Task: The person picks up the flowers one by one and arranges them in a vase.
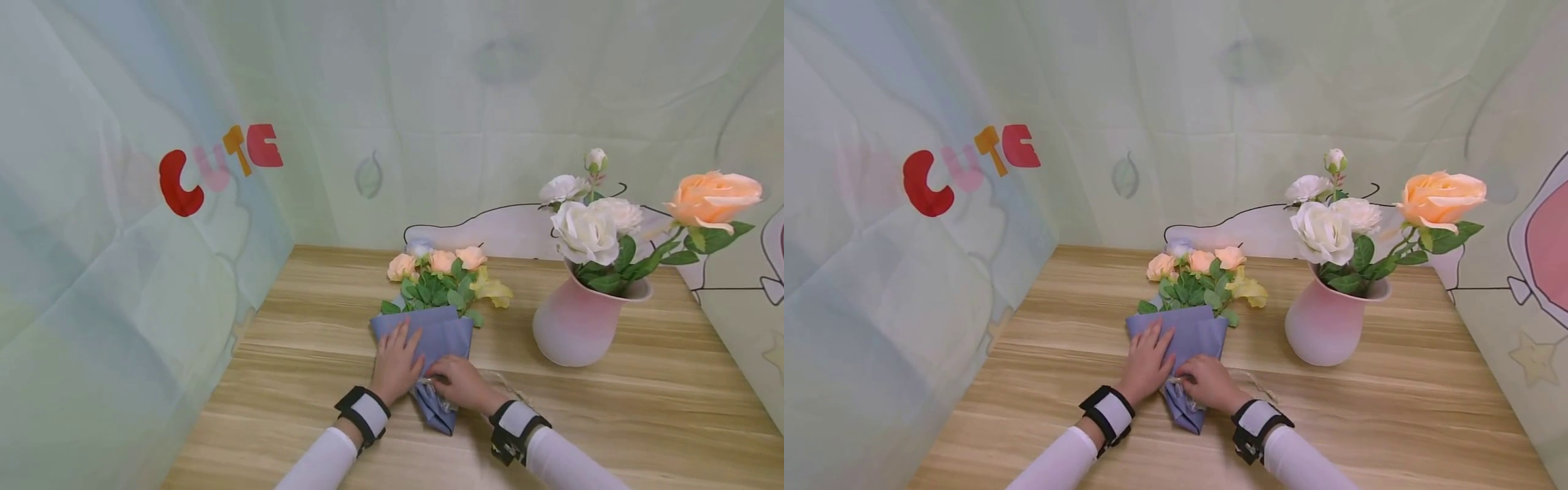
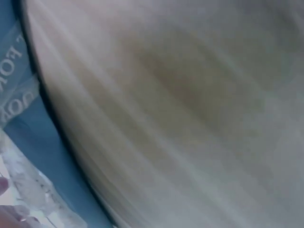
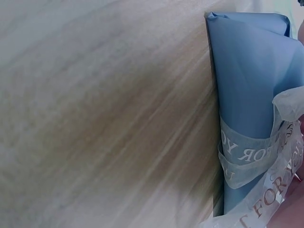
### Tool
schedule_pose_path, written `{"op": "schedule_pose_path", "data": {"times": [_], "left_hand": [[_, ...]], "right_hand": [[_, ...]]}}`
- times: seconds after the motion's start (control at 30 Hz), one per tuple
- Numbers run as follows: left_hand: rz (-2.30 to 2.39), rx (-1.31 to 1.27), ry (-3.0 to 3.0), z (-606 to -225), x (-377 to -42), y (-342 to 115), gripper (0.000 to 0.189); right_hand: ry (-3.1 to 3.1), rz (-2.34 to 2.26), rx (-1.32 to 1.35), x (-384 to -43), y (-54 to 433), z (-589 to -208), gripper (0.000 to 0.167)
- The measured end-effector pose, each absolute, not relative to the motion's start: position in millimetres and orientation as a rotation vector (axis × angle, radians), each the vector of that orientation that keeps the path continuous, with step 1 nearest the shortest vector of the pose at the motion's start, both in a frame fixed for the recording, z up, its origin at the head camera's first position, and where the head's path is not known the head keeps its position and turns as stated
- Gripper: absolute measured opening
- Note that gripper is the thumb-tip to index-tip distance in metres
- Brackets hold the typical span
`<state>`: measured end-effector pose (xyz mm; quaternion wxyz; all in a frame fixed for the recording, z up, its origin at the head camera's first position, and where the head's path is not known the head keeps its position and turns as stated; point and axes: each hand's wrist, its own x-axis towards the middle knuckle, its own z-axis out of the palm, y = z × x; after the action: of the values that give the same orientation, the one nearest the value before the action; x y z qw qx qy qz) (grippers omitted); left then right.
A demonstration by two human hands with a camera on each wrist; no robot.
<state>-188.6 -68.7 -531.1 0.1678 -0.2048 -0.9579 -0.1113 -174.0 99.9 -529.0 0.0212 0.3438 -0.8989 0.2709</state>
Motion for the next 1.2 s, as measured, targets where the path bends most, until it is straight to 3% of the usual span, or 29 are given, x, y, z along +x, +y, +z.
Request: {"op": "schedule_pose_path", "data": {"times": [0.47, 1.2], "left_hand": [[-0.485, -0.666, -2.440, -531.8, -168.0, -70.1, 0.009], [-0.455, -0.695, -2.649, -526.4, -146.7, -69.6, 0.007]], "right_hand": [[-2.718, 0.879, 1.039, -172.4, 99.8, -534.5, 0.017], [-2.692, 0.983, 0.940, -169.4, 98.3, -539.0, 0.009]]}}
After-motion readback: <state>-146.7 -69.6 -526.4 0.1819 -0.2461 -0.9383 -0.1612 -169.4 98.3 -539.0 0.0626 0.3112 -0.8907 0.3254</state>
